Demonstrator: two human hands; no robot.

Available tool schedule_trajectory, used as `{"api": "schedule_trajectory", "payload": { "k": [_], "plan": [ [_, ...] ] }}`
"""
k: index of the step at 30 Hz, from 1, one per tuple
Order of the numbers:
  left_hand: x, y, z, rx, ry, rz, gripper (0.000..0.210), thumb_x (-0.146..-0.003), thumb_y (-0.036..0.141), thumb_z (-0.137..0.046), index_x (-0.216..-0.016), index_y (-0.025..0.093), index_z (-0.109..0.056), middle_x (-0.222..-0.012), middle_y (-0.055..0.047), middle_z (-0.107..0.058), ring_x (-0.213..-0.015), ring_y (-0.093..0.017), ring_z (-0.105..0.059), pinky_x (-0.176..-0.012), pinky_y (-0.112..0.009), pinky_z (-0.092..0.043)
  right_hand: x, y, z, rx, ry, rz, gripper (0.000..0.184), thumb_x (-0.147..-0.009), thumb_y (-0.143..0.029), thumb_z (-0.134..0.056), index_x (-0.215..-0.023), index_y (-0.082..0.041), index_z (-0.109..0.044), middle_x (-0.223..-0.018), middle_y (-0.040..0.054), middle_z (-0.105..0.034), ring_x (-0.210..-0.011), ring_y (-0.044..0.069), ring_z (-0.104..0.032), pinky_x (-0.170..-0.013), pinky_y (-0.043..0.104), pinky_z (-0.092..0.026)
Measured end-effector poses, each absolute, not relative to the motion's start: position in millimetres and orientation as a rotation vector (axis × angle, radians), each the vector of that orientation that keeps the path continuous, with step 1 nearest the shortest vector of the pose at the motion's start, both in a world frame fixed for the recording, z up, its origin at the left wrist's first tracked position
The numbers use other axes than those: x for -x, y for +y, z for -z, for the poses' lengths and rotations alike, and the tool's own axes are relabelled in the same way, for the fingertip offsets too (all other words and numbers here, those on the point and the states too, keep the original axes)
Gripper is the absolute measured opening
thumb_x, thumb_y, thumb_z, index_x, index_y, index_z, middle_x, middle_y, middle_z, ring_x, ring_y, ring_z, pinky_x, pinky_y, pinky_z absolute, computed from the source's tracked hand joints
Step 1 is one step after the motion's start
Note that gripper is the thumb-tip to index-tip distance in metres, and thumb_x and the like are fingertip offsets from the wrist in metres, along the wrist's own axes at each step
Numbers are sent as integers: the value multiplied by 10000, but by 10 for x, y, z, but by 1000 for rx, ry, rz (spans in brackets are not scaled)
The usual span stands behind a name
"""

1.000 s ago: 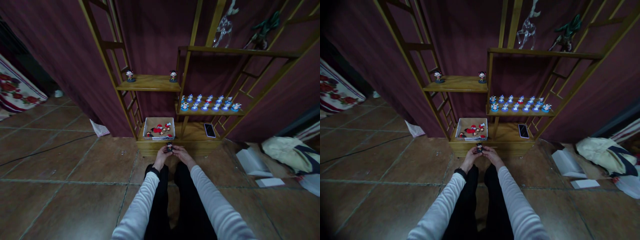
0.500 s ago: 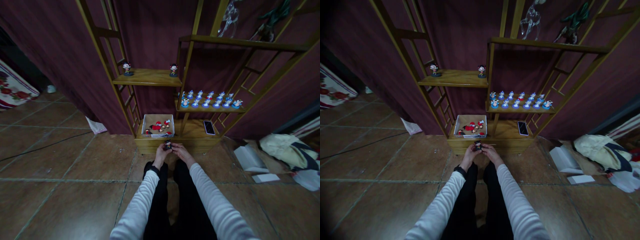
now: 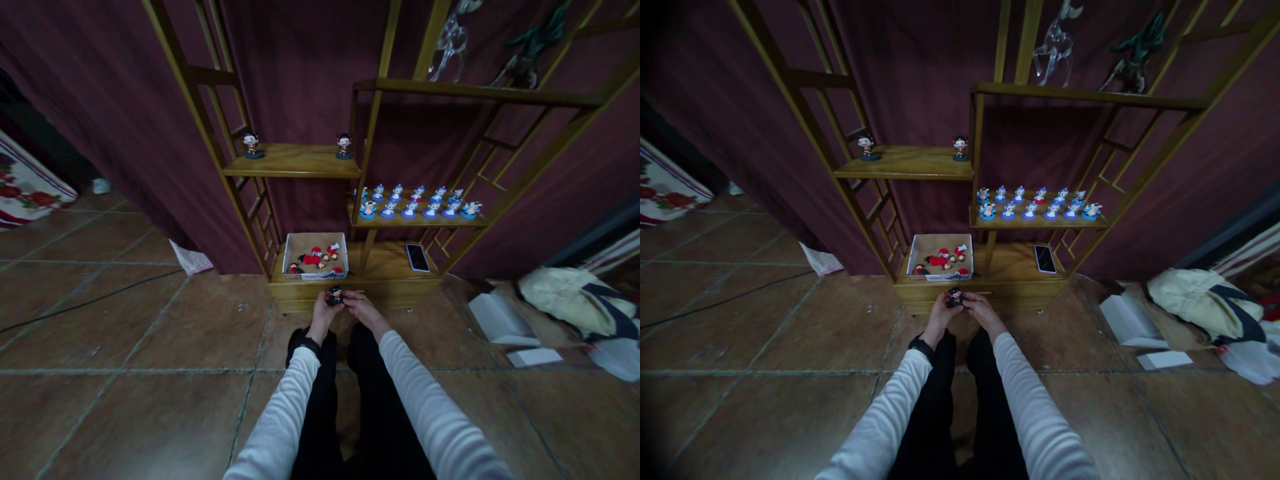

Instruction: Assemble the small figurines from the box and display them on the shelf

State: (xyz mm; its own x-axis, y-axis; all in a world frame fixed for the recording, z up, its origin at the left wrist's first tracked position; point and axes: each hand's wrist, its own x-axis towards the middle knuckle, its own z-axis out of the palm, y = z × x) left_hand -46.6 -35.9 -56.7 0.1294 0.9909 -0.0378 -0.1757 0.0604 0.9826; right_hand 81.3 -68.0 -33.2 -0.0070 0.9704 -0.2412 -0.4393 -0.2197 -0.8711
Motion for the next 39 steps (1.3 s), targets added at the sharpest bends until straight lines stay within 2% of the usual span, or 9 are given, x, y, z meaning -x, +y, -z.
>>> {"api": "schedule_trajectory", "payload": {
  "k": [8, 17, 23, 29, 34, 39],
  "plan": [
    [460, -412, 500, -1093, 996, -1075, 374, -505, 58, -701, -844, 165, -584, -754, -5, -649, -705, -143, -606, -714, -274, -476, -824, -709, 298, 1052, -707, -1479, 301, -543, -179, -723, -837, -212, -664, -889, 24, -701, -870, 192, -629, -807, 319, -464],
    [468, -442, 425, -1212, 1000, -1031, 399, -531, -9, -630, -885, 175, -631, -761, -19, -669, -748, -177, -620, -764, -314, -481, -845, -719, 303, 1129, -645, -1458, 304, -528, -200, -717, -808, -214, -600, -777, -12, -667, -749, 159, -626, -763, 329, -482],
    [470, -476, 397, -1514, 1182, -1039, 372, -564, 13, -618, -891, 189, -636, -878, -59, -646, -909, -231, -590, -873, -361, -422, -845, -676, 390, 1149, -603, -1408, 314, -489, -154, -701, -772, -219, -579, -721, -32, -647, -721, 155, -613, -727, 315, -480],
    [460, -653, 299, -1810, 1280, -960, 441, -679, 80, -593, -1107, 189, -584, -1082, -114, -577, -994, -255, -567, -878, -340, -412, -884, -667, 431, 1147, -642, -1394, 337, -491, -134, -677, -809, -213, -599, -777, -16, -663, -798, 187, -618, -746, 343, -472],
    [482, -736, 266, -2028, 1368, -876, 459, -763, 118, -545, -1216, 188, -523, -1118, -138, -550, -957, -252, -574, -819, -314, -424, -908, -678, 433, 1130, -692, -1445, 325, -503, -131, -663, -818, -206, -637, -807, 2, -677, -866, 216, -618, -790, 376, -472],
    [507, -707, 194, -2227, 1372, -726, 464, -805, 132, -501, -1264, 198, -477, -1114, -135, -537, -997, -259, -542, -844, -330, -404, -901, -663, 436, 1119, -664, -1448, 347, -479, -99, -668, -806, -214, -649, -794, -8, -675, -846, 212, -615, -792, 379, -485]
  ]
}}
